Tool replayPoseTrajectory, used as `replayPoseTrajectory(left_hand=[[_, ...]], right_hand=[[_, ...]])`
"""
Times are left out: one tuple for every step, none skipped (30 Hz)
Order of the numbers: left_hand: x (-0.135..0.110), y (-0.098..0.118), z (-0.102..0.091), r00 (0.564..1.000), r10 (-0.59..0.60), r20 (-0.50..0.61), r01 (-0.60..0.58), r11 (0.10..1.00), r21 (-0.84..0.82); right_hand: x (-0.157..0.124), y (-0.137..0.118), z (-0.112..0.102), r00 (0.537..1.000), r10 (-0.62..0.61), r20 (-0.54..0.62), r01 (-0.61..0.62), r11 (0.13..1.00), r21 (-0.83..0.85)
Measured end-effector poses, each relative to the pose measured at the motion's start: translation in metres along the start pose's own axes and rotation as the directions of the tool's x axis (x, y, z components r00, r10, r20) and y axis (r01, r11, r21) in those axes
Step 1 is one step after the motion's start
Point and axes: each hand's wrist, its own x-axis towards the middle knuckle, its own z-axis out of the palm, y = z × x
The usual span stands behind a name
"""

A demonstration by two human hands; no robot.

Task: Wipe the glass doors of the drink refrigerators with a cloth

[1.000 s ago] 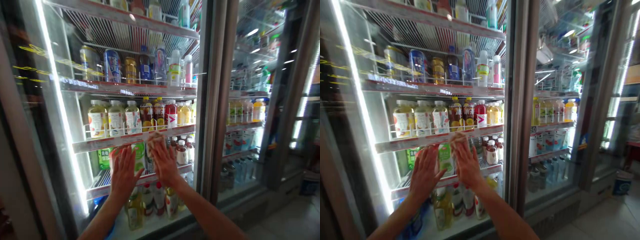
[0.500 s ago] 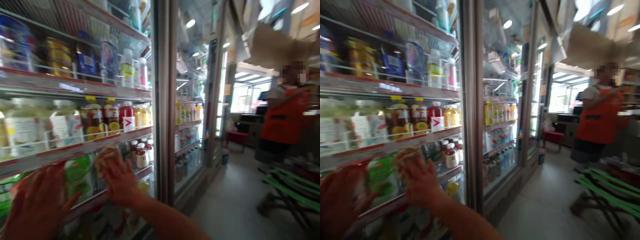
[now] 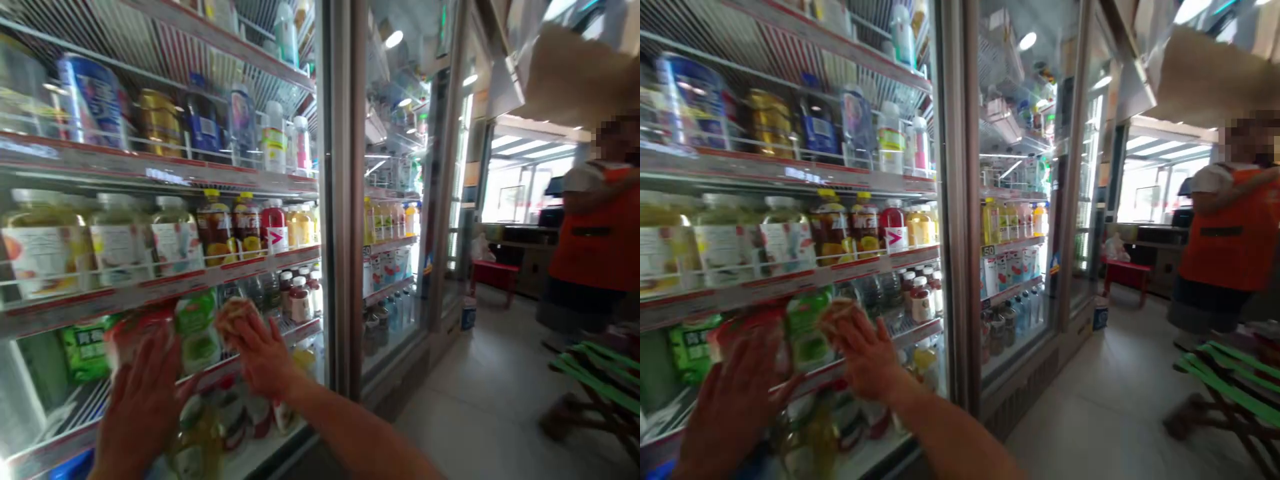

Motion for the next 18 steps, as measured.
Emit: replayPoseTrajectory(left_hand=[[0.0, 0.002, -0.001, 1.0, 0.022, -0.008, -0.021, 0.996, 0.09], [0.0, 0.003, -0.001, 0.999, 0.048, -0.009, -0.045, 0.983, 0.176], [-0.002, 0.004, -0.001, 0.997, 0.075, -0.004, -0.072, 0.966, 0.25], [-0.004, 0.004, -0.002, 0.995, 0.101, 0.004, -0.097, 0.95, 0.296], [-0.007, 0.004, -0.002, 0.993, 0.117, 0.012, -0.114, 0.938, 0.328], [-0.009, 0.003, -0.003, 0.992, 0.124, 0.02, -0.123, 0.928, 0.351], [-0.012, 0.002, -0.003, 0.992, 0.127, 0.021, -0.126, 0.921, 0.368], [-0.014, 0.002, -0.003, 0.992, 0.125, 0.02, -0.123, 0.916, 0.382], [-0.015, 0.002, -0.003, 0.992, 0.122, 0.02, -0.12, 0.911, 0.395], [-0.016, 0.002, -0.003, 0.993, 0.118, 0.02, -0.116, 0.906, 0.408], [-0.017, 0.002, -0.002, 0.993, 0.115, 0.019, -0.112, 0.9, 0.42], [-0.018, 0.002, -0.002, 0.993, 0.114, 0.019, -0.111, 0.895, 0.432], [-0.019, 0.003, -0.001, 0.993, 0.119, 0.019, -0.115, 0.889, 0.443], [-0.02, 0.003, -0.001, 0.992, 0.121, 0.021, -0.118, 0.884, 0.453], [-0.021, 0.003, -0.001, 0.992, 0.122, 0.022, -0.119, 0.88, 0.461], [-0.023, 0.003, -0.001, 0.992, 0.122, 0.025, -0.119, 0.876, 0.467], [-0.024, 0.003, -0.001, 0.992, 0.119, 0.03, -0.119, 0.873, 0.472], [-0.025, 0.003, -0.001, 0.992, 0.12, 0.03, -0.12, 0.871, 0.476]], right_hand=[[-0.005, -0.002, 0.001, 0.999, -0.049, -0.019, 0.049, 0.999, 0.011], [-0.01, 0.002, 0.0, 0.998, -0.045, -0.051, 0.046, 0.999, 0.012], [-0.014, 0.011, -0.001, 0.994, 0.019, -0.11, -0.019, 1.0, 0.007], [-0.018, 0.024, -0.003, 0.986, 0.081, -0.147, -0.082, 0.997, 0.0], [-0.02, 0.036, -0.004, 0.964, 0.187, -0.191, -0.191, 0.982, -0.004], [-0.021, 0.046, -0.003, 0.927, 0.286, -0.243, -0.295, 0.955, -0.001], [-0.02, 0.05, -0.002, 0.891, 0.354, -0.283, -0.367, 0.93, 0.009], [-0.02, 0.049, 0.002, 0.865, 0.396, -0.31, -0.41, 0.912, 0.019], [-0.02, 0.042, 0.006, 0.864, 0.392, -0.317, -0.405, 0.914, 0.025], [-0.021, 0.03, 0.011, 0.889, 0.342, -0.304, -0.352, 0.936, 0.024], [-0.023, 0.017, 0.016, 0.927, 0.257, -0.274, -0.263, 0.965, 0.017], [-0.028, 0.006, 0.02, 0.96, 0.153, -0.233, -0.156, 0.988, 0.007], [-0.034, -0.001, 0.023, 0.979, 0.061, -0.196, -0.063, 0.998, -0.003], [-0.042, -0.002, 0.025, 0.985, 0.0, -0.173, -0.003, 1.0, -0.016], [-0.05, 0.004, 0.026, 0.986, -0.015, -0.166, 0.009, 0.999, -0.035], [-0.06, 0.015, 0.025, 0.984, 0.017, -0.179, -0.027, 0.998, -0.058], [-0.069, 0.03, 0.025, 0.976, 0.073, -0.205, -0.092, 0.992, -0.083], [-0.077, 0.044, 0.024, 0.959, 0.153, -0.238, -0.181, 0.978, -0.104]])
